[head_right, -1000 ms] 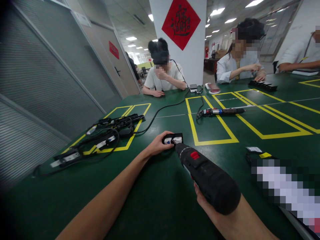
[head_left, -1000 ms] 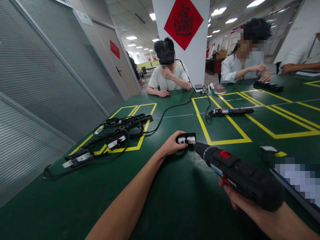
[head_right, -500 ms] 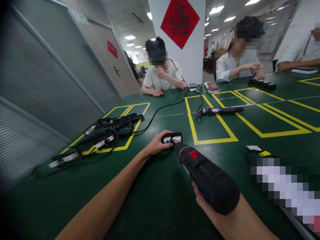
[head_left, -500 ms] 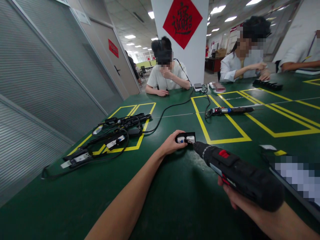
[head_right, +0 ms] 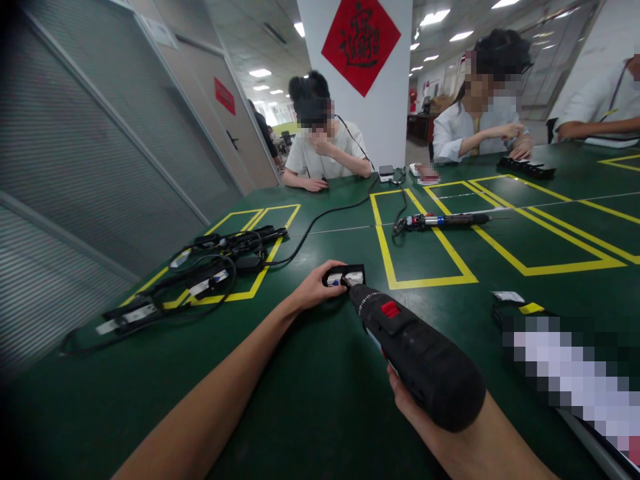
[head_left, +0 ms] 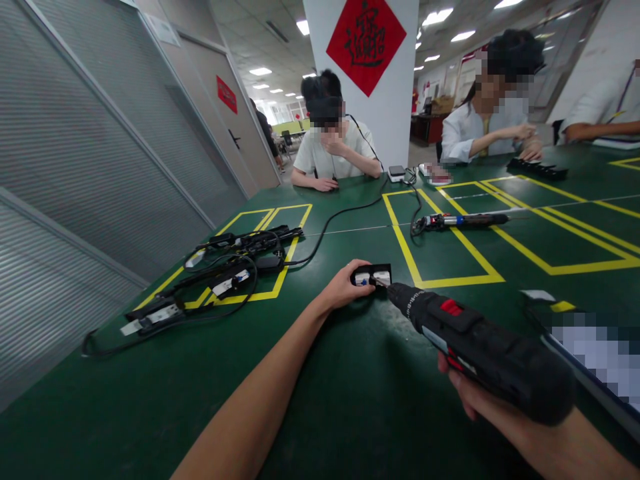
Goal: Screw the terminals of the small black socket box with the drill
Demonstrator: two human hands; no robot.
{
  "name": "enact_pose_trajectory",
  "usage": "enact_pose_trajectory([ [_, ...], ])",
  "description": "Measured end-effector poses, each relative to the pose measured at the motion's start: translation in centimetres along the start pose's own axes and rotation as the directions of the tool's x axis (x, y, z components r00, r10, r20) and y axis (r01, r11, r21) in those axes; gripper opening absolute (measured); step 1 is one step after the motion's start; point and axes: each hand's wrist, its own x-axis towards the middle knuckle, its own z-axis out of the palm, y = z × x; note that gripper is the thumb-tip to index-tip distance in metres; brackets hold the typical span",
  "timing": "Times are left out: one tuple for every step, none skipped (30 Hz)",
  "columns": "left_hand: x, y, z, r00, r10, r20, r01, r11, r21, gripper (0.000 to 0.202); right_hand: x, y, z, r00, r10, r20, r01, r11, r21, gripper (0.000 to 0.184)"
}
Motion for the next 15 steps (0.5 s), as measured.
enact_pose_trajectory([
  [0.01,-0.1,0.02,1.0,0.001,-0.002,-0.001,1.0,0.001,0.05,0.02,0.15,-0.04,1.0,-0.001,0.014,0.001,1.0,-0.003,0.029],
  [0.03,-0.2,0.04,1.0,0.003,-0.004,-0.003,1.0,0.001,0.05,0.02,0.31,-0.09,1.0,-0.002,0.028,0.002,1.0,-0.004,0.03],
  [0.04,-0.29,0.06,1.0,0.006,-0.008,-0.006,1.0,0.0,0.05,0.0,0.45,-0.13,0.999,0.003,0.035,-0.003,1.0,-0.007,0.031],
  [0.06,-0.37,0.08,1.0,0.009,-0.009,-0.009,1.0,-0.002,0.051,-0.03,0.54,-0.17,1.0,0.01,0.029,-0.009,1.0,-0.013,0.032],
  [0.07,-0.44,0.1,1.0,0.012,-0.01,-0.012,1.0,-0.003,0.051,-0.07,0.58,-0.2,1.0,0.019,0.016,-0.019,1.0,-0.022,0.033],
  [0.08,-0.49,0.11,1.0,0.015,-0.011,-0.015,1.0,-0.004,0.051,-0.12,0.57,-0.22,1.0,0.027,-0.001,-0.027,0.999,-0.027,0.034],
  [0.09,-0.51,0.11,1.0,0.016,-0.012,-0.016,1.0,-0.005,0.051,-0.16,0.51,-0.22,0.999,0.033,-0.017,-0.033,0.999,-0.028,0.034],
  [0.1,-0.51,0.11,1.0,0.016,-0.011,-0.016,1.0,-0.005,0.051,-0.19,0.44,-0.2,0.999,0.037,-0.023,-0.038,0.999,-0.022,0.033],
  [0.1,-0.49,0.09,1.0,0.015,-0.009,-0.015,1.0,-0.005,0.051,-0.21,0.36,-0.19,0.999,0.036,-0.017,-0.036,0.999,-0.013,0.033],
  [0.1,-0.46,0.07,1.0,0.014,-0.009,-0.014,1.0,-0.005,0.051,-0.21,0.32,-0.18,0.999,0.031,-0.01,-0.031,1.0,-0.004,0.033],
  [0.09,-0.41,0.05,1.0,0.013,-0.009,-0.013,1.0,-0.006,0.05,-0.19,0.3,-0.17,1.0,0.024,-0.003,-0.024,1.0,0.006,0.032],
  [0.09,-0.35,0.02,1.0,0.012,-0.008,-0.012,1.0,-0.006,0.05,-0.16,0.34,-0.18,1.0,0.018,0.006,-0.018,1.0,0.012,0.031],
  [0.08,-0.3,0.0,1.0,0.012,-0.007,-0.012,1.0,-0.006,0.05,-0.11,0.41,-0.19,1.0,0.012,0.009,-0.012,1.0,0.009,0.03],
  [0.07,-0.25,-0.02,1.0,0.012,-0.007,-0.012,1.0,-0.005,0.049,-0.07,0.51,-0.22,1.0,0.007,0.007,-0.008,1.0,0.003,0.03],
  [0.05,-0.22,-0.03,1.0,0.011,-0.008,-0.011,1.0,-0.004,0.049,-0.02,0.62,-0.25,1.0,0.007,0.002,-0.007,1.0,-0.009,0.029],
])
